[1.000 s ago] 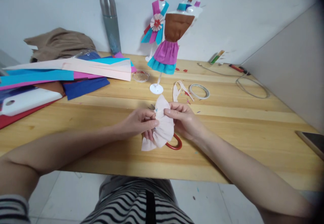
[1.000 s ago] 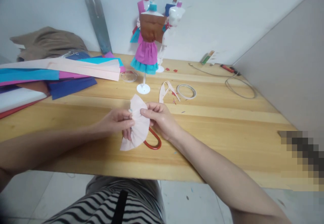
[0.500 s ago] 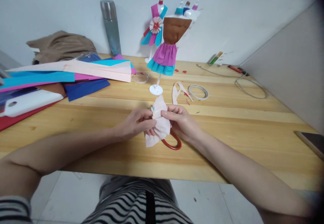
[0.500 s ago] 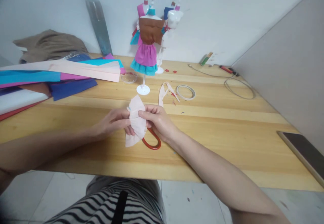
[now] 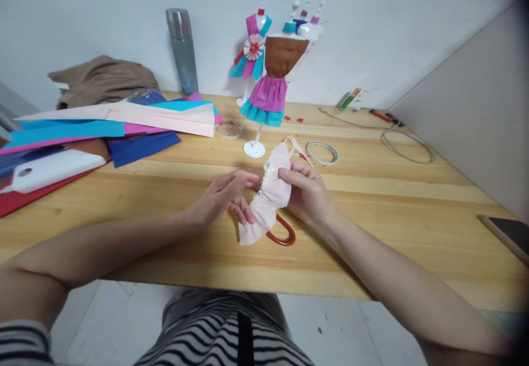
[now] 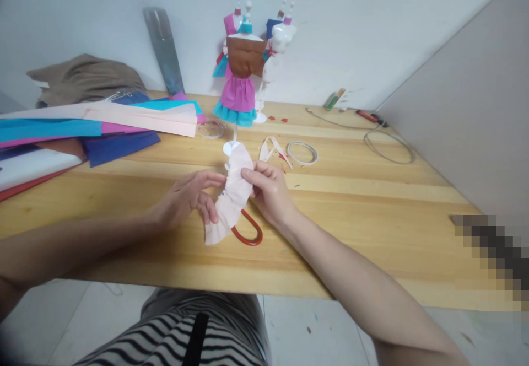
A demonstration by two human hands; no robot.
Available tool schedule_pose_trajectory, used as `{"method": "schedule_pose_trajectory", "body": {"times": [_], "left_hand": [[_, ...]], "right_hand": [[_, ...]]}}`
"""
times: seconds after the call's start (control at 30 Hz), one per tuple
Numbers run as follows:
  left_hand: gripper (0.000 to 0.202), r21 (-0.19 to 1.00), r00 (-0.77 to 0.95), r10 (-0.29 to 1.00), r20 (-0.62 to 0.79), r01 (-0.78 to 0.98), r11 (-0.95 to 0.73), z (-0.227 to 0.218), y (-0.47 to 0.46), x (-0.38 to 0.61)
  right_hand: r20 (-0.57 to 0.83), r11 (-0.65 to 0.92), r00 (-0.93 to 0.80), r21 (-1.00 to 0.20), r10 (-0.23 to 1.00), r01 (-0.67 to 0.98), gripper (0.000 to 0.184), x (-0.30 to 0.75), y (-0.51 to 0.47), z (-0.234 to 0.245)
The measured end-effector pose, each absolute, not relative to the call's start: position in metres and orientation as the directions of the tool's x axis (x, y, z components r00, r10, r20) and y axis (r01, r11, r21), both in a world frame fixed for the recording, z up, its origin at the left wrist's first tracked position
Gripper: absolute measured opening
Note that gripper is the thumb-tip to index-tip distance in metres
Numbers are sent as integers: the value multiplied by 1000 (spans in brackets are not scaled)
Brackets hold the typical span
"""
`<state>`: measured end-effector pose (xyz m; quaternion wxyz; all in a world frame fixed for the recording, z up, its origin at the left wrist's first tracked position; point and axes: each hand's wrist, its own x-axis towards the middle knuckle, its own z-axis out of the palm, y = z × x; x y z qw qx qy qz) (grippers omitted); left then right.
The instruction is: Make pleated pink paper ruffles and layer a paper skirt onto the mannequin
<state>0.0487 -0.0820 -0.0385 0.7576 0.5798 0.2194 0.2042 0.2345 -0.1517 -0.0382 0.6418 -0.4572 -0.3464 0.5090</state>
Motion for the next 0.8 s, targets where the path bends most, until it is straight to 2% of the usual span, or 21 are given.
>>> {"method": "schedule_pose_trajectory", "body": {"times": [0.23, 0.37, 0.5, 0.7, 0.8], "left_hand": [[47, 970, 780, 624, 44, -182, 158, -30, -85, 45], [39, 962, 786, 605, 124, -244, 120, -30, -84, 43], [35, 950, 793, 574, 206, -303, 77, -31, -83, 42], [29, 966, 767, 600, 229, -255, -42, -25, -85, 41], [31, 964, 781, 568, 261, -239, -115, -24, -86, 41]], "right_hand": [[-10, 105, 297, -924, 955, -367, 24, 236, -148, -37], [-47, 111, 341, -896, 939, -431, 28, 234, -146, -36], [-85, 98, 359, -882, 929, -462, 20, 235, -145, -37], [-95, 94, 359, -875, 928, -475, 16, 234, -144, -40], [-77, 110, 362, -876, 929, -469, 18, 233, -144, -41]]}}
